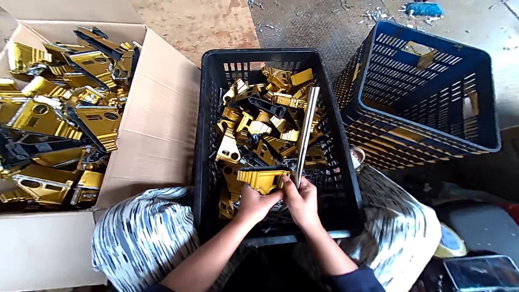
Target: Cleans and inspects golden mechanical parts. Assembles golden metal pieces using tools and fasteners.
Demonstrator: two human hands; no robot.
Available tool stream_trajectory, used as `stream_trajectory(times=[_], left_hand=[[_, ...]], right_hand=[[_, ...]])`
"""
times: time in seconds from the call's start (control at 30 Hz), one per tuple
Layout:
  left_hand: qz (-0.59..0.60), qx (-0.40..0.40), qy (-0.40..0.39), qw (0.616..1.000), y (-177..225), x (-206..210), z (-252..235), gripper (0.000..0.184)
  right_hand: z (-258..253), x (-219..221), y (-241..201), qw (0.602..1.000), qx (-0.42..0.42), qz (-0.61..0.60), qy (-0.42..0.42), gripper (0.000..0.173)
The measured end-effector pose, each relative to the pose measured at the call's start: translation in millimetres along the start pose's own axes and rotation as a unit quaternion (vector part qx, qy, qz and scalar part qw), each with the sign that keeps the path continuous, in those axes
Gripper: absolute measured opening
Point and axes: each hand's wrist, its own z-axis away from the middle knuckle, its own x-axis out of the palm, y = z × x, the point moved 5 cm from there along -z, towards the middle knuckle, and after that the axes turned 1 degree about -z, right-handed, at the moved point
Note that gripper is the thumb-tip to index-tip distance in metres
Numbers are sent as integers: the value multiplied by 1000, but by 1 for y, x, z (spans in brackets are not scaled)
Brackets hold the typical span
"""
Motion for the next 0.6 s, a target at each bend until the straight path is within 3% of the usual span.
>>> stream_trajectory(times=[0.17, 0.23, 0.3, 0.37, 0.43, 0.47, 0.53, 0.6], left_hand=[[22, -35, 2, 999, -4, -7, -5, 55], [65, -80, 23, 994, -6, -13, -11, 54], [91, -137, 48, 985, -6, -22, -19, 51], [105, -165, 50, 979, -3, -29, -26, 47], [115, -168, 36, 978, 3, -32, -29, 45], [112, -166, 25, 979, 5, -32, -29, 43], [91, -174, 15, 980, 5, -32, -29, 34], [88, -184, 10, 979, 2, -32, -31, 33]], right_hand=[[-5, -5, 1, 996, 33, 49, -61, 21], [-5, -14, -10, 990, 12, 126, -56, 30], [5, -25, -37, 960, -119, 253, -1, 37], [22, -32, -58, 914, -283, 288, 54, 41], [34, -33, -58, 885, -344, 311, 54, 39], [35, -30, -50, 872, -333, 357, 29, 37], [27, -22, -31, 854, -233, 463, -44, 36], [25, -21, -34, 865, -223, 449, -37, 39]])
